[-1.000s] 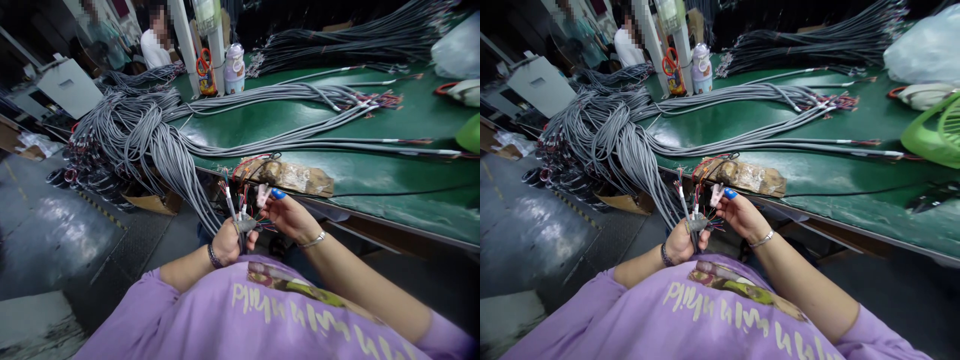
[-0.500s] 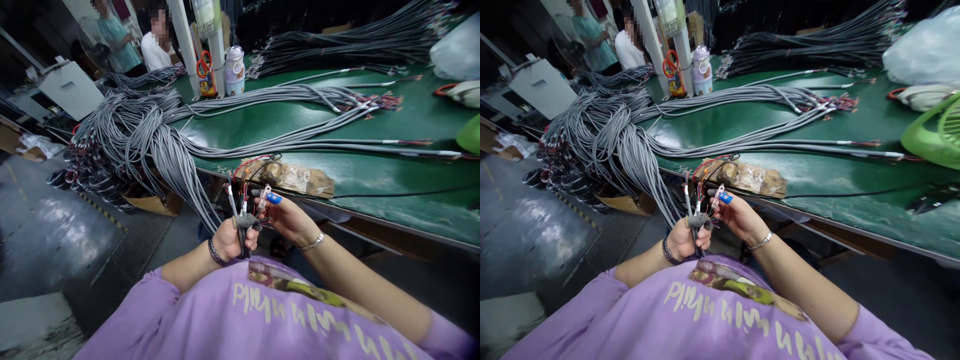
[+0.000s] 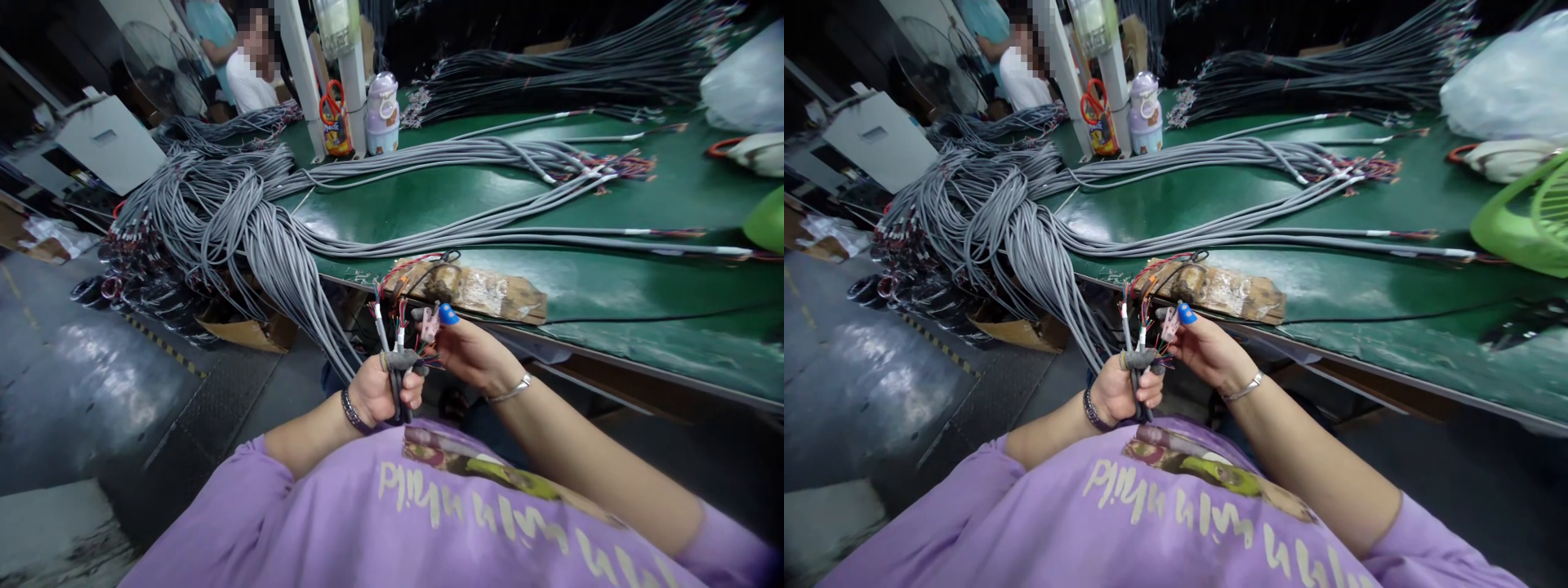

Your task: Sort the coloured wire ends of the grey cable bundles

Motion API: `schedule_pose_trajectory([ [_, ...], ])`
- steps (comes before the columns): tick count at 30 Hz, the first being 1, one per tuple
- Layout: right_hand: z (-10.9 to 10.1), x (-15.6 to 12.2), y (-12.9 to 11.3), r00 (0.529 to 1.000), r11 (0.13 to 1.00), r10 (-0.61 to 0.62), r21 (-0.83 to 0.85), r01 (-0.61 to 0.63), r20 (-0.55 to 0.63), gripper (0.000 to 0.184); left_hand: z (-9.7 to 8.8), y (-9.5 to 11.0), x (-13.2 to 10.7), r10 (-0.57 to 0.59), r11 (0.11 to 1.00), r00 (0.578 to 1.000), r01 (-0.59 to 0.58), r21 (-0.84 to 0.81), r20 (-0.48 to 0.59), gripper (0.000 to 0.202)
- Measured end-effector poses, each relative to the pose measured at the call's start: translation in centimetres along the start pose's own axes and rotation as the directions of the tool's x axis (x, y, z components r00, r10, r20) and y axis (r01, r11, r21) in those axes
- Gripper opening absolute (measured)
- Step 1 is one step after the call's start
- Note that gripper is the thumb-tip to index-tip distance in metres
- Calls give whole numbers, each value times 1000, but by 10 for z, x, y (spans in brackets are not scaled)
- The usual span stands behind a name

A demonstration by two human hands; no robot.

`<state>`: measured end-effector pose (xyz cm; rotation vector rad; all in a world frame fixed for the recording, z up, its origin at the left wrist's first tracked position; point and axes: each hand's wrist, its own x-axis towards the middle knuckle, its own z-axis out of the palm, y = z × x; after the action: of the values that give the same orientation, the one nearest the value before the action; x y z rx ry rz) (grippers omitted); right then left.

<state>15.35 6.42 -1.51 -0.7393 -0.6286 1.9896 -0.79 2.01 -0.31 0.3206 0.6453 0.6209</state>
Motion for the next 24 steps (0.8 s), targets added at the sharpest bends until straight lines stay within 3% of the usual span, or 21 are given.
schedule_pose_trajectory([
  [8, -9, 1, 0, 992, 996, 37, 82, -47, 119, 27, -1, 0, 5, -25, 999, 1000, 24, -24, -8, 13],
  [20, -10, 3, 5, 997, 998, 32, 52, -35, 64, 30, -4, -2, 9, -38, 999, 999, 37, -38, -29, 12],
  [24, -8, 1, 6, 999, 996, 22, 83, -25, 41, 31, -4, -8, 6, 32, 999, 998, -32, -1, -58, 16],
])
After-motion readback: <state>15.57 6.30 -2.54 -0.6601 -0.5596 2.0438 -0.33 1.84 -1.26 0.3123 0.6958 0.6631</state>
